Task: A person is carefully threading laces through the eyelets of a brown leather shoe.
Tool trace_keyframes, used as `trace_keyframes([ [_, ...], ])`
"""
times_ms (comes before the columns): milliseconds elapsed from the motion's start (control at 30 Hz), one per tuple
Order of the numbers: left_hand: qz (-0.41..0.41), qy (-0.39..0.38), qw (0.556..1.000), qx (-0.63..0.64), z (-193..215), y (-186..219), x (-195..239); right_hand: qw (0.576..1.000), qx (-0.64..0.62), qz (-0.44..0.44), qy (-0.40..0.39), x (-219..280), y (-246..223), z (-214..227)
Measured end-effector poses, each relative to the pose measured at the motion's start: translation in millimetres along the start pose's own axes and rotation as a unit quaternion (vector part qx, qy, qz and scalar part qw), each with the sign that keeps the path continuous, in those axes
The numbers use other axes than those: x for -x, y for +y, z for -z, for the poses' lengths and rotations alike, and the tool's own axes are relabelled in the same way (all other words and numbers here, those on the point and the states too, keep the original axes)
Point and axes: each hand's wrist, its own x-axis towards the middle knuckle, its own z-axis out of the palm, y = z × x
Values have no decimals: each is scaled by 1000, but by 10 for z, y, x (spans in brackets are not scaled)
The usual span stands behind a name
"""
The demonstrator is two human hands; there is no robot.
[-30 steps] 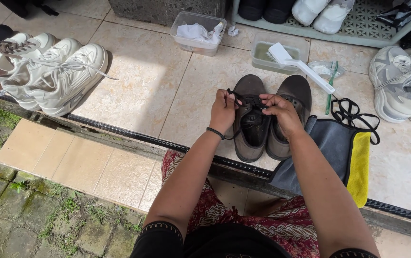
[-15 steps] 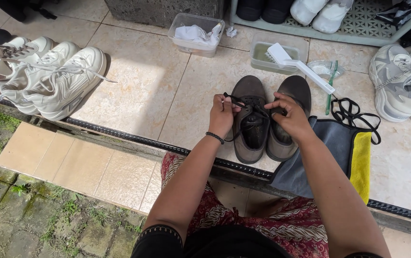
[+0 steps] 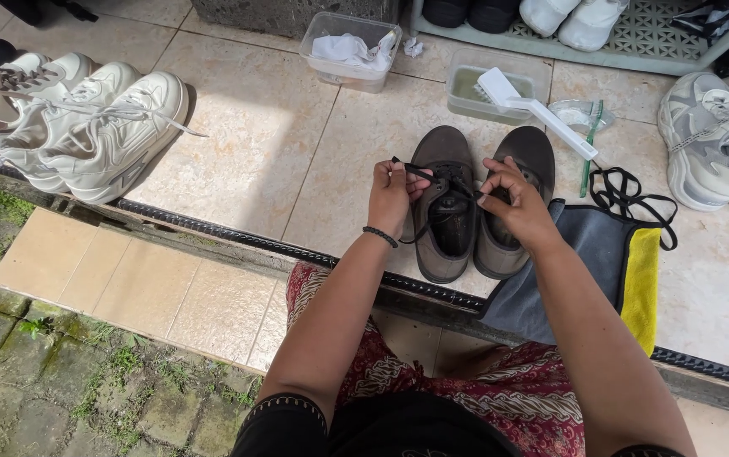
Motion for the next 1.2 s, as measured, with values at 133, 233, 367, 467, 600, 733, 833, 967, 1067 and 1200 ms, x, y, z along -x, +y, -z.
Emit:
trace_keyframes([
  [133, -1, -3, 1000, 10, 11, -8, -2, 998, -59, 23, -6, 40, -190, -13],
  [233, 0, -7, 1000, 6, 27, -36, -65, 995, -73, 46, -41, 76, -448, -110],
  [367, -37, -20, 999, -33, 109, 24, -206, 992, -119, 32, -15, -28, -326, -120],
  [467, -99, -9, 989, -111, 195, 192, -289, 996, -89, 17, 3, -50, -92, -113],
  [600, -203, 51, 894, -395, 297, 477, -194, 998, -54, -14, 3, -68, 50, -124],
  [733, -246, 104, 819, -509, 293, 262, -183, 999, -51, -13, -3, -92, 164, -137],
  [833, -119, -56, 828, -545, 145, 330, 71, 999, -31, -9, 2, -93, 203, -149],
  [967, -108, -109, 848, -507, -26, 253, 188, 1000, -11, -18, 16, -86, 260, -192],
  [1067, -148, -103, 840, -512, -60, 103, 112, 1000, -7, -15, 19, -92, 289, -186],
  [1200, -188, -111, 801, -557, -57, 76, 76, 1000, -9, -5, 3, -73, 221, -182],
])
